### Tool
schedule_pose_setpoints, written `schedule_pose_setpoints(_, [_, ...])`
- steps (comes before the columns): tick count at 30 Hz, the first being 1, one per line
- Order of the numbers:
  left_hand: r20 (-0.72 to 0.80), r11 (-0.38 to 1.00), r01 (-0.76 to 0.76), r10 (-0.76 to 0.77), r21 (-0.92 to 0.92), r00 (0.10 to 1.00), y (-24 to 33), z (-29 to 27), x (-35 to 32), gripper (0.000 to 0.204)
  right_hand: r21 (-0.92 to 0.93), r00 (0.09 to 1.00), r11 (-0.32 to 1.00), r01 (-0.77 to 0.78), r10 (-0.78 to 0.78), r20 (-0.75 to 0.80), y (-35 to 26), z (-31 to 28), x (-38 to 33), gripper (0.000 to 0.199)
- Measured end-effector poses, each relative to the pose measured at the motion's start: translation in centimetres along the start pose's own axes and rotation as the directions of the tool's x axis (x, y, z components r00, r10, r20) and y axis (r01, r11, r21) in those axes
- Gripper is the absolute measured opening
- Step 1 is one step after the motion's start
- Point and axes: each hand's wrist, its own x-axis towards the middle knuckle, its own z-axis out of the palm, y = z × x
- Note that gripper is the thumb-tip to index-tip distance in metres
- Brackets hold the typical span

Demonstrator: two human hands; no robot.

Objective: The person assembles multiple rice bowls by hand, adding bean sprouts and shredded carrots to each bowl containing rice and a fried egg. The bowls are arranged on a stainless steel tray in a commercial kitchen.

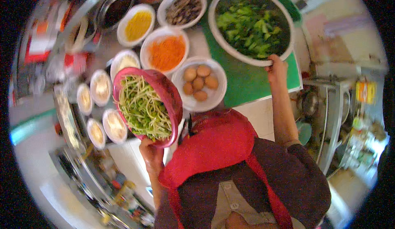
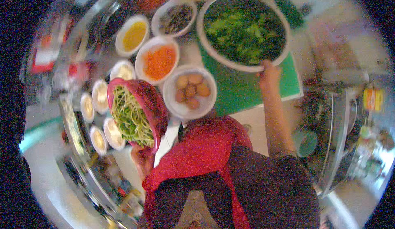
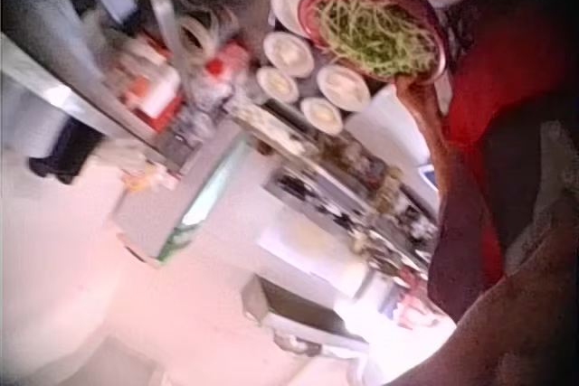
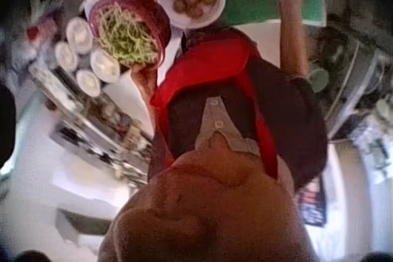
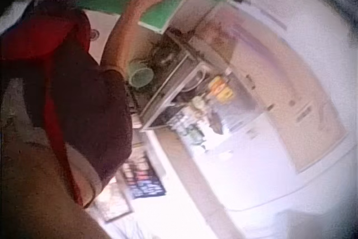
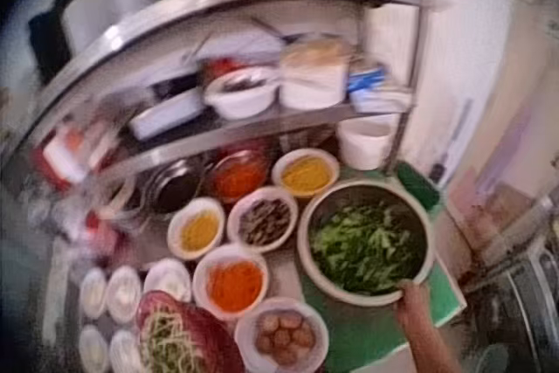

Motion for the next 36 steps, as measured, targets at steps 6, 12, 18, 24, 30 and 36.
schedule_pose_setpoints(6, [0.0, 0.978, -0.003, 0.003, -0.211, 1.0, -8.4, -4.4, 10.8, 0.061, -0.445, 0.894, 0.894, 0.061, 0.149, 0.422, -8.3, 4.7, 8.8, 0.055])
schedule_pose_setpoints(12, [0.021, 0.975, -0.144, 0.15, -0.17, 0.988, -6.1, -4.8, 8.1, 0.066, -0.532, 0.568, 0.366, 0.764, 0.01, 0.823, -7.1, 9.4, -2.0, 0.036])
schedule_pose_setpoints(18, [0.091, 0.968, -0.079, 0.104, -0.239, 0.99, -5.2, -4.9, 7.0, 0.069, 0.306, -0.301, 0.163, 0.938, -0.054, 0.952, 1.7, 19.0, -20.0, 0.055])
schedule_pose_setpoints(24, [0.024, 0.975, -0.113, 0.12, -0.194, 0.993, -3.5, -8.6, 5.5, 0.06, 0.361, -0.347, -0.175, 0.916, 0.108, 0.932, 9.7, 21.1, -25.7, 0.057])
schedule_pose_setpoints(30, [-0.04, 0.98, -0.066, 0.06, -0.19, 0.997, -2.4, -14.5, 5.5, 0.055, 0.45, -0.451, 0.034, 0.892, 0.102, 0.887, 14.1, 23.7, -27.3, 0.03])
schedule_pose_setpoints(36, [-0.012, 0.972, -0.015, 0.013, -0.234, 1.0, -0.3, -18.7, 5.8, 0.051, 0.317, -0.319, 0.235, 0.919, -0.034, 0.947, 14.2, 26.1, -31.3, 0.03])
